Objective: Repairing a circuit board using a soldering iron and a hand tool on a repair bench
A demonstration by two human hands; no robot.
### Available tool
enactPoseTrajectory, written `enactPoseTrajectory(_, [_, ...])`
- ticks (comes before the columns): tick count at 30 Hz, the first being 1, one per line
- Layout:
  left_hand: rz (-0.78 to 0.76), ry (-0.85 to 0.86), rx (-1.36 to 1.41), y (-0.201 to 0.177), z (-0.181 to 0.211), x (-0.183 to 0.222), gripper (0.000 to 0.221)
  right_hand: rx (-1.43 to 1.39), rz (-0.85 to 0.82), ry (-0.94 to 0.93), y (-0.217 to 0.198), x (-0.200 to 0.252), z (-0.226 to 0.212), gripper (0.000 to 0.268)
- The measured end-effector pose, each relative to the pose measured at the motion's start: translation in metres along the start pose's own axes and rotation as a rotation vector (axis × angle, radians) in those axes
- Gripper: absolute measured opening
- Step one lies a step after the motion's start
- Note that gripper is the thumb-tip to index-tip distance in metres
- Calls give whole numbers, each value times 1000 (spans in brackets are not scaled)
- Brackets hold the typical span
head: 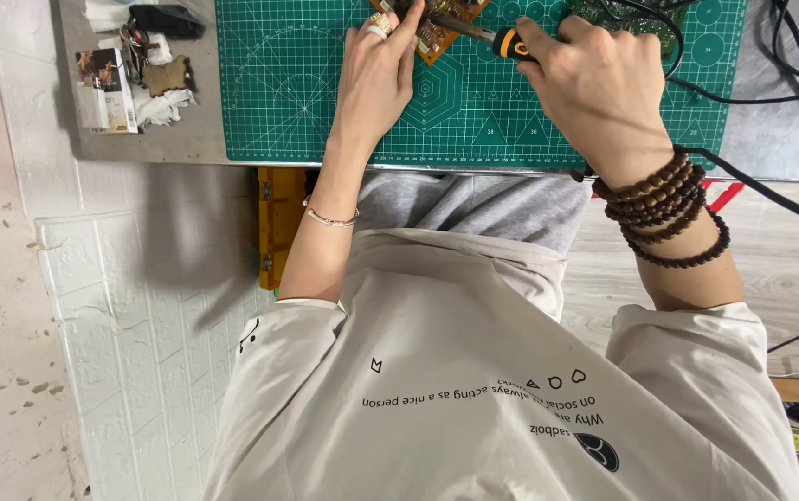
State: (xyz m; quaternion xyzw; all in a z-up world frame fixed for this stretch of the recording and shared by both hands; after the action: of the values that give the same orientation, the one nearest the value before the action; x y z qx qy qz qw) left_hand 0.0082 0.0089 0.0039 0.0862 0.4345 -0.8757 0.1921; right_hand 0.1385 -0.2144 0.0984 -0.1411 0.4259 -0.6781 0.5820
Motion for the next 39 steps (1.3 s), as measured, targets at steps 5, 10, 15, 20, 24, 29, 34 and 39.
enactPoseTrajectory(5, [18,7,28,0,1,1,44,18,23,-1,-4,-3,1,41])
enactPoseTrajectory(10, [6,-27,31,-2,3,-1,44,91,0,-28,-9,-13,1,43])
enactPoseTrajectory(15, [21,-20,37,-5,7,-1,44,59,11,-21,-8,-5,-2,40])
enactPoseTrajectory(20, [21,-20,39,-1,2,0,48,-10,15,-3,-5,1,-2,39])
enactPoseTrajectory(24, [25,-44,26,0,3,0,46,-24,-15,0,3,5,-5,41])
enactPoseTrajectory(29, [30,-9,0,-2,5,-1,44,-63,-50,2,1,5,-4,41])
enactPoseTrajectory(34, [31,-17,31,-1,3,3,51,139,106,4,-15,-10,1,40])
enactPoseTrajectory(39, [30,0,33,-4,7,1,44,108,37,-26,-28,-16,-2,34])
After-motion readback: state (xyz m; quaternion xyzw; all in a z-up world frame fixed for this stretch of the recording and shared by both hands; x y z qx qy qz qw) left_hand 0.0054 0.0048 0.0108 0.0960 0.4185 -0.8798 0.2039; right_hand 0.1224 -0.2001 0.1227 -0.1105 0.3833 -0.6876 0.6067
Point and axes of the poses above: each hand's wrist, its own x-axis away from the middle knuckle, its own y-axis out of the palm, z = x × y, the point moved 1 cm from there along -x, towards the middle knuckle, and after that the axes turned 14 degrees about x, right-handed, at the moved point
